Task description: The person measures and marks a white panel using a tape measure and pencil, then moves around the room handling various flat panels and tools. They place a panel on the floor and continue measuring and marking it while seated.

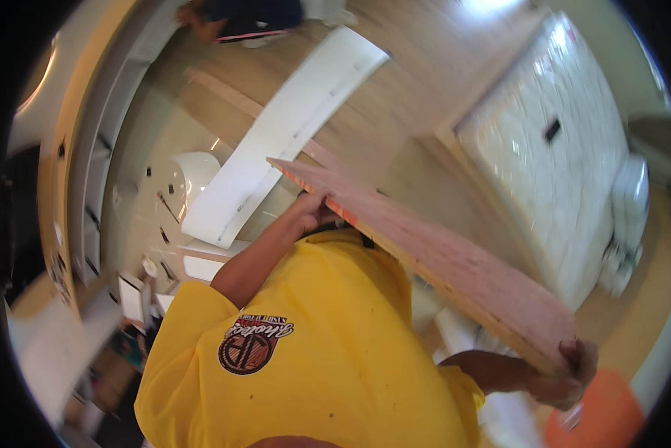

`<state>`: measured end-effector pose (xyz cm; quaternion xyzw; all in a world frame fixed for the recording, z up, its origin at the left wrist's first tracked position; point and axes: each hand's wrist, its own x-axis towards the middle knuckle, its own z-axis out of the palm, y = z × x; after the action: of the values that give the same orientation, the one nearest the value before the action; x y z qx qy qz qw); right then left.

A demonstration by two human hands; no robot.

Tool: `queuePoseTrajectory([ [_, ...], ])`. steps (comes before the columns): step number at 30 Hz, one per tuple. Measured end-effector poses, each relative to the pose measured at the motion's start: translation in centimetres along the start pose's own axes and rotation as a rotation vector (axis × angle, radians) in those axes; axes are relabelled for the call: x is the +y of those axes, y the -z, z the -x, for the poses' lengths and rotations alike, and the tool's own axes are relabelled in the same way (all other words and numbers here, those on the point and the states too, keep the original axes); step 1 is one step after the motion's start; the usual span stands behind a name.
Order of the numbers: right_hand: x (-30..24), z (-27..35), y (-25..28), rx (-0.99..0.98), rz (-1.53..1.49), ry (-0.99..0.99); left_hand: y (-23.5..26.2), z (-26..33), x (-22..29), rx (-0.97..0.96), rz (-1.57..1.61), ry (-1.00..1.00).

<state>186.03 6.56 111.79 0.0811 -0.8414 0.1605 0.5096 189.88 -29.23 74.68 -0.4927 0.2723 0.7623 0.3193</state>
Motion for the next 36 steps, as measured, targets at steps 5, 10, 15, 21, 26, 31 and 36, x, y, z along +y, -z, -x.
queuePoseTrajectory([
  [5,1.7,5.3,7.9,-0.070,0.172,-0.247,-1.9,-1.8,-2.8,0.058,-0.326,0.076],
  [10,1.7,8.4,12.6,-0.129,0.423,-0.358,-4.7,-3.6,-4.7,0.055,-0.560,0.121],
  [15,0.3,9.6,14.6,-0.146,0.547,-0.509,-6.5,-6.2,-6.0,0.004,-0.773,0.231],
  [21,-1.4,9.7,15.5,-0.210,0.856,-0.801,-9.6,-8.6,-6.3,-0.030,-1.064,0.165],
  [26,-0.9,9.3,15.1,-0.295,1.019,-0.845,-11.3,-9.7,-6.4,-0.078,-1.272,0.052],
  [31,-1.0,8.5,14.0,-0.337,1.052,-0.850,-6.5,-11.9,-7.4,-0.135,-0.971,-0.090],
  [36,-1.1,6.7,10.9,-0.531,1.074,-0.677,4.7,-14.4,-8.7,0.094,-0.807,-0.102],
])
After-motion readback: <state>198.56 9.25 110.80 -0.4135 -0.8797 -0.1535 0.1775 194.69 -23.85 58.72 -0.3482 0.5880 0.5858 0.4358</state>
